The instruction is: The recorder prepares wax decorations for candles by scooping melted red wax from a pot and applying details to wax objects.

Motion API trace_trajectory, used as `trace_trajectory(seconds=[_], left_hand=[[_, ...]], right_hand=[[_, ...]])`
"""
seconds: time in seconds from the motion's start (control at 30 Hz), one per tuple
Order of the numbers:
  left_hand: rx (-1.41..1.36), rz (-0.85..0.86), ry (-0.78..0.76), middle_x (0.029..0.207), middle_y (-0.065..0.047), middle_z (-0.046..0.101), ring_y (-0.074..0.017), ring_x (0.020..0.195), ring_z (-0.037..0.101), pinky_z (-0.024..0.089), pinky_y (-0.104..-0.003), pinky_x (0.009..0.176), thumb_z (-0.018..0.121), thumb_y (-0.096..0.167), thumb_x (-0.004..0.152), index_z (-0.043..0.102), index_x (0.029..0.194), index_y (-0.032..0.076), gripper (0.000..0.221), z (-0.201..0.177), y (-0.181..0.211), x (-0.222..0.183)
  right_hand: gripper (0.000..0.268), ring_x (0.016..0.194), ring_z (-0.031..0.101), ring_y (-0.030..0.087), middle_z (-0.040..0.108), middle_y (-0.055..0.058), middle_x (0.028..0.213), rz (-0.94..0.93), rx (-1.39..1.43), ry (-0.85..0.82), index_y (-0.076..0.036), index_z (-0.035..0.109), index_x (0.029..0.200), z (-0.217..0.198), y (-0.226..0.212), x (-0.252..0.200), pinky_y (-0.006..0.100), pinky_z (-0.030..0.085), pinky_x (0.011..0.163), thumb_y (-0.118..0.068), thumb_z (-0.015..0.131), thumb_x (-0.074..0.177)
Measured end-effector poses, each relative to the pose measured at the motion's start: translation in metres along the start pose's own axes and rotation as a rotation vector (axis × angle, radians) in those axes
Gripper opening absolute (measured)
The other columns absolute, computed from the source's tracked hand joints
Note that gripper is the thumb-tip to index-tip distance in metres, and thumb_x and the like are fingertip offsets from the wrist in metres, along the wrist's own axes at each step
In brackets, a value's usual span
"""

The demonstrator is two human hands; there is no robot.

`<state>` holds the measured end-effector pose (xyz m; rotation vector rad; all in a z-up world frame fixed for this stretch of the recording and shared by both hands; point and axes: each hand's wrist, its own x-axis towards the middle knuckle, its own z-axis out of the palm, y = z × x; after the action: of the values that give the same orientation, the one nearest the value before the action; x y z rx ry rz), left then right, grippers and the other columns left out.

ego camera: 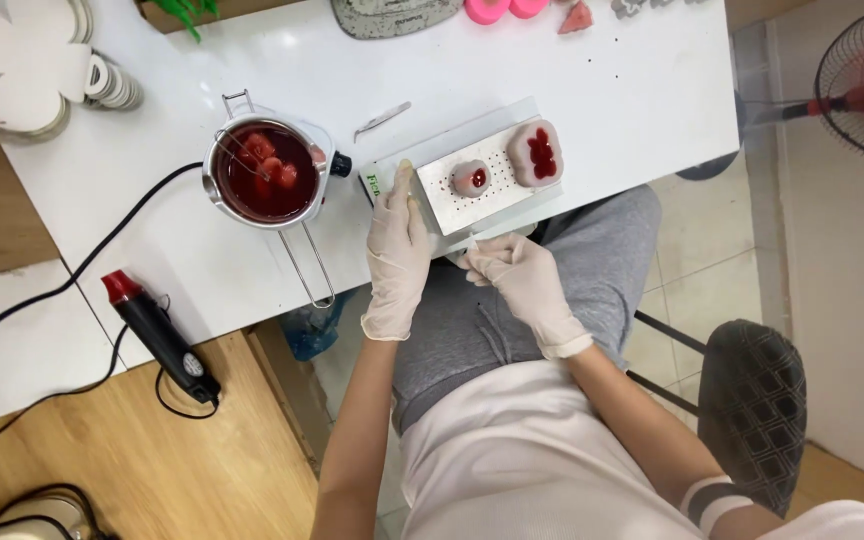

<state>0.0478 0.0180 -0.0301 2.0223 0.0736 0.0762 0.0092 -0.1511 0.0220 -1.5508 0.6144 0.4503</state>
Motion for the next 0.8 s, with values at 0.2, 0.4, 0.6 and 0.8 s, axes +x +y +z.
trace_trajectory(seconds=[0.2, 0.4, 0.6, 0.8], left_hand=[[0.052, -0.031, -0.123, 0.106, -0.016, 0.061, -0.0291, 0.088, 0.063, 0.054, -0.041, 0.083, 0.050, 0.005, 0.101, 0.039, 0.160, 0.016, 0.061, -0.003, -0.011, 0.001], [0.034, 0.050, -0.073, 0.116, -0.018, 0.063, -0.0306, 0.098, 0.065, 0.054, -0.041, 0.089, 0.050, 0.004, 0.103, 0.038, 0.161, 0.015, 0.060, 0.001, -0.011, -0.004], [0.000, 0.020, -0.089, 0.118, -0.018, 0.064, -0.0293, 0.094, 0.064, 0.054, -0.040, 0.088, 0.048, 0.001, 0.103, 0.036, 0.161, 0.014, 0.060, 0.001, -0.005, -0.005], [0.037, 0.045, -0.074, 0.106, -0.016, 0.064, -0.0284, 0.088, 0.065, 0.054, -0.040, 0.082, 0.052, 0.001, 0.101, 0.038, 0.160, 0.016, 0.062, 0.000, -0.006, -0.004]], right_hand=[[0.023, 0.074, 0.067, 0.011, 0.076, 0.013, 0.087, -0.036, -0.056, 0.150, 0.008, 0.067, 0.104, 0.037, -0.008, 0.007, 0.024, 0.055, 0.067, -0.014, 0.073, 0.099], [0.025, 0.074, 0.075, 0.022, 0.077, 0.014, 0.090, -0.387, -0.656, 0.367, -0.003, 0.071, 0.106, 0.040, 0.011, 0.016, 0.033, 0.058, 0.066, -0.026, 0.072, 0.098], [0.015, 0.078, 0.071, 0.036, 0.070, 0.017, 0.084, -0.670, -0.866, 0.379, -0.003, 0.065, 0.101, 0.043, 0.022, 0.030, 0.045, 0.056, 0.065, -0.018, 0.068, 0.099], [0.019, 0.067, 0.067, 0.036, 0.065, 0.016, 0.070, -0.708, -1.015, 0.491, -0.006, 0.060, 0.089, 0.060, 0.027, 0.042, 0.048, 0.054, 0.058, -0.020, 0.069, 0.099]])
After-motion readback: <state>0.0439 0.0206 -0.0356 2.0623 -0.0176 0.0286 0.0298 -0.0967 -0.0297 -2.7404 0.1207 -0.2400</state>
